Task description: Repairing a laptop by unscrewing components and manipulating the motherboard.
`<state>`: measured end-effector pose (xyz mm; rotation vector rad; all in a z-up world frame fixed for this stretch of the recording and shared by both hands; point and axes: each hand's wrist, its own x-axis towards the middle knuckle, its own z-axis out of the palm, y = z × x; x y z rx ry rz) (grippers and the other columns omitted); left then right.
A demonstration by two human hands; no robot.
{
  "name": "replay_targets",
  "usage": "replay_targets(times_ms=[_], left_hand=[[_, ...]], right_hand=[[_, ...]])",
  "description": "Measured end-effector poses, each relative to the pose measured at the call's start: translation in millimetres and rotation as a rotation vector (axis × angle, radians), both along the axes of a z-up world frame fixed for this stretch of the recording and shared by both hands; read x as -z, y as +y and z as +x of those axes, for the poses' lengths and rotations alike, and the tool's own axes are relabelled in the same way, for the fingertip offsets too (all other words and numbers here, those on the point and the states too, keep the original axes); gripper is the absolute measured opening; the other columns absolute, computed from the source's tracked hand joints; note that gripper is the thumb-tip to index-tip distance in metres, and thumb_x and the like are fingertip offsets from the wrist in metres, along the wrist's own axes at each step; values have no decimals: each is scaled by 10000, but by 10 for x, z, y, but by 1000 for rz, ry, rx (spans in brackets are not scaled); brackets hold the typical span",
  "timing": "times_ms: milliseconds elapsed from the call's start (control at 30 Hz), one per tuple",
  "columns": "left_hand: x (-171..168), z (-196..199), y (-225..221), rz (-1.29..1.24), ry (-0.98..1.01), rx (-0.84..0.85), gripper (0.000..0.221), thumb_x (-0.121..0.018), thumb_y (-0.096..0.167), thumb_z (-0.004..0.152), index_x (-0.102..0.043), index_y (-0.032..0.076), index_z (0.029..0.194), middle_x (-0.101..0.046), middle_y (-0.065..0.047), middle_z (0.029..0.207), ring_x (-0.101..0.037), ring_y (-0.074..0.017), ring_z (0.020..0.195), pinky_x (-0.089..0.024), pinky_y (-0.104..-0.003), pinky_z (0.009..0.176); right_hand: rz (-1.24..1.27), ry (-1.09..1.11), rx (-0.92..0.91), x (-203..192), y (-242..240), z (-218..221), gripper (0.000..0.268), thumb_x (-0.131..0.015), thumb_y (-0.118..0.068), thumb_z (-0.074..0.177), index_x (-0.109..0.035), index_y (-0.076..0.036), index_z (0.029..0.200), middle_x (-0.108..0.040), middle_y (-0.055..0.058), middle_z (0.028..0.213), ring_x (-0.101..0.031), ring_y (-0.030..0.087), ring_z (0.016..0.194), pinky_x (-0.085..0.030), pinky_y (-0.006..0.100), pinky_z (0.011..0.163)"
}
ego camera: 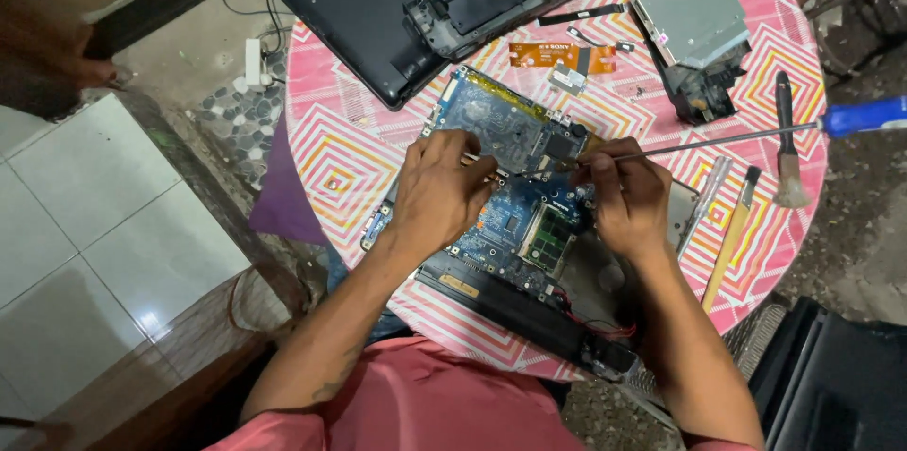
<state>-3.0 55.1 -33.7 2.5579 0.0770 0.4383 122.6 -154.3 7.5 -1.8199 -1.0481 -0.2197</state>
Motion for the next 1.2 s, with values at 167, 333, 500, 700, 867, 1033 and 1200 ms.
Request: replay_targets(times_ms=[167,333,500,700,867,1033,1200], left_hand=[[165,37,18,-17,-111,-27,131,-608,352,892,-678,243,911,-553,-26,1019,-544,-274,1093,-422,-459,952],[347,97,-14,-16,-130,-42,110,-601,348,879,-647,251,901,-531,-13,991,-544,-257,1066,-419,-451,949],[343,134,-17,48,-111,-46,68,-651,324,867,-643,261,893,-507,7,972,-557,-257,1044,-427,-461,919],[227,63,19,46,-61,-21,98,-599,347,916,-634,256,927,-477,9,989,-545,-257,1068,-413,-482,938],[260,76,32,42,-40,-8,121,-594,372,913,-627,256,930,-468,9,998,-539,-266,1081,-403,-490,950],[256,83,49,43,-10,10,120,-605,376,901,-617,262,934,-456,7,1006,-533,-270,1084,-400,-500,951],[205,75,42,60,1,17,132,-615,360,900,-625,234,938,-475,-6,1008,-549,-284,1079,-412,-511,945]], right_hand=[[-17,-62,-66,29,65,23,343,-550,-46,1056,-706,-19,752,-700,124,748,-698,324,754,-543,354,697],[-35,-106,-86,20,86,17,319,-572,-13,1040,-713,-16,754,-703,136,785,-693,340,747,-546,369,674],[-101,-101,-71,40,86,31,377,-543,-76,1068,-714,-42,734,-712,112,802,-701,347,738,-539,381,637],[-100,-115,-75,32,143,-5,325,-569,-15,1045,-703,-8,749,-707,135,793,-692,371,698,-536,405,606],[-138,-93,-65,-43,194,-48,262,-583,-34,1038,-705,-25,806,-698,96,732,-694,352,674,-535,392,599],[-148,-64,-89,-166,336,-125,172,-649,-59,996,-734,-50,847,-685,59,652,-662,315,599,-511,340,574],[-162,-100,-89,-122,379,-87,139,-703,-114,970,-735,-60,846,-642,77,582,-646,334,557,-493,354,514]])
